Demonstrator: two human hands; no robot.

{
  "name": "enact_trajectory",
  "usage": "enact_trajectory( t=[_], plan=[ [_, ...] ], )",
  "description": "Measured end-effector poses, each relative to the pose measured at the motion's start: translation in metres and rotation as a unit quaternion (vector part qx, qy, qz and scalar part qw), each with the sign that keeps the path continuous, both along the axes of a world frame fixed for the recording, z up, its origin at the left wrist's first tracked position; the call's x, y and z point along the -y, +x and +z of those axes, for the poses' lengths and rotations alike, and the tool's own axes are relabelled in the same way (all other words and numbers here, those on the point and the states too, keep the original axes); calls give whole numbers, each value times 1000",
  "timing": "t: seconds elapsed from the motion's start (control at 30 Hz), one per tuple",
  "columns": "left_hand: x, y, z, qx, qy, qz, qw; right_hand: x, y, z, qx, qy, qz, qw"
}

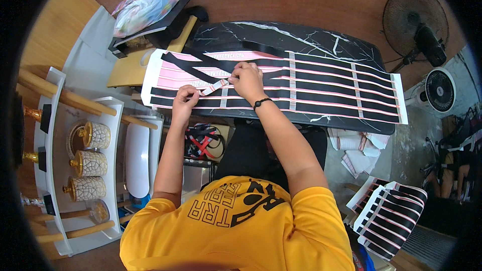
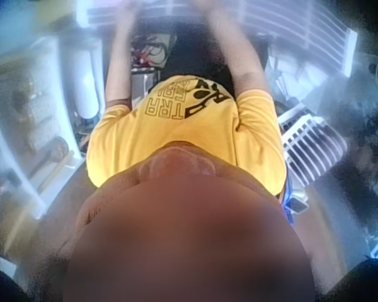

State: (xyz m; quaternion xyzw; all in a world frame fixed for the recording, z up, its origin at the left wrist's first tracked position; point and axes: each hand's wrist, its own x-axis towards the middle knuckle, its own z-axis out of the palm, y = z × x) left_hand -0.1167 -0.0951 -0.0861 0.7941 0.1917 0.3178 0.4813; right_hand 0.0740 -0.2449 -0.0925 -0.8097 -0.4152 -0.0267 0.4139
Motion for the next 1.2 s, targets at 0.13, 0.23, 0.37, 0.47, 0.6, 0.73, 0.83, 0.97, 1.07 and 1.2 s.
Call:
enact_trajectory(
  t=[0.13, 0.23, 0.37, 0.47, 0.6, 0.73, 0.83, 0.97, 1.07, 1.2],
  plan=[
    [14, -26, 3, 39, -4, 2, 999, -6, 3, -2, -31, -2, -51, 998],
    [24, -46, 4, -20, -36, 5, 999, -7, 5, 0, -32, 22, -39, 998],
    [38, -47, -1, -4, -72, 26, 997, 2, 0, 7, 18, 144, 24, 989],
    [39, -44, -1, -1, -107, 47, 993, 18, -9, 7, 19, 131, 82, 988],
    [40, -46, 4, 22, -130, 32, 991, 26, -18, 3, 12, 57, 48, 997],
    [49, -59, 16, 89, -181, 3, 979, 21, -18, -1, 24, 56, 34, 998],
    [57, -75, 26, 9, -10, 11, 1000, 22, -19, -1, 32, 43, 34, 998],
    [68, -91, 33, 17, -95, 31, 995, 24, -20, -1, 32, 17, 29, 999],
    [65, -112, 47, 46, -151, 40, 987, 24, -19, 0, 37, 13, 27, 999],
    [59, -149, 61, -27, -72, -6, 997, 24, -18, -2, 37, 13, 23, 999]
  ],
)
